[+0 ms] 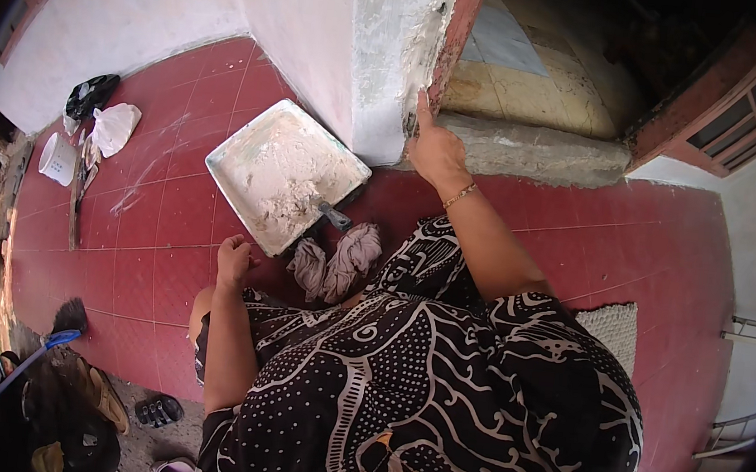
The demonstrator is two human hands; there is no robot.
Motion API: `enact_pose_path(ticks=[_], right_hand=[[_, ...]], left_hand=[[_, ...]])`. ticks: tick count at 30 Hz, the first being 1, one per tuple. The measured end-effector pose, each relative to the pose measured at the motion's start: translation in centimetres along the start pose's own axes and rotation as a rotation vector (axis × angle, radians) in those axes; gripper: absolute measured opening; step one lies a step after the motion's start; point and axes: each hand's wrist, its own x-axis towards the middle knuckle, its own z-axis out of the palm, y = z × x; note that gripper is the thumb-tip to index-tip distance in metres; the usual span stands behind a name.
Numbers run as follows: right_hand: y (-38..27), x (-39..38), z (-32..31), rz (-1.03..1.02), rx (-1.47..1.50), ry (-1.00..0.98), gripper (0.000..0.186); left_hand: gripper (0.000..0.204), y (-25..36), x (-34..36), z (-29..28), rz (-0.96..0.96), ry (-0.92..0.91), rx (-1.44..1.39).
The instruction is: The person applies a plaster-like material to a damaged section of a wall using a putty knife. The person mixes the material in a tray, scoops it onto the tool, and spreads it into the gaps on the wall edge before smoothing it with their fingers.
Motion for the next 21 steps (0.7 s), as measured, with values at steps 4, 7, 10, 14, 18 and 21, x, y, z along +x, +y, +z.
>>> enact_pose_path(ticks=[4, 7, 10, 14, 18, 21], right_hand=[[-0.8, 1.0, -2.1, -0.047, -0.018, 0.119, 0.079], [1.1, 2.5, 0.9, -0.02, -0.116, 0.088, 0.079], [2.9, 2.1, 5.6, -0.005, -0.096, 0.012, 0.078], [3.5, 0.6, 6.4, -0.038, -0.163, -0.095, 0.075], [1.4, -0.8, -0.5, -0.149, -0.077, 0.065, 0.071], [2.0, -0.1, -1.3, -0.26, -0.018, 0.263, 0.07]], left_hand=[[0.048, 0.2, -0.1, 0.1, -0.021, 0.007, 0.003], [0.047, 0.9, -0.5, 0.8, -0.023, -0.006, 0.024], [0.046, 0.5, -0.5, 0.3, -0.023, 0.0, 0.025], [0.045, 0.1, -0.4, 0.1, -0.018, 0.015, 0.031], [0.043, 0.6, -0.5, 0.5, -0.043, -0.015, 0.06], [0.042, 0.7, -0.4, 0.8, -0.041, -0.012, 0.056]])
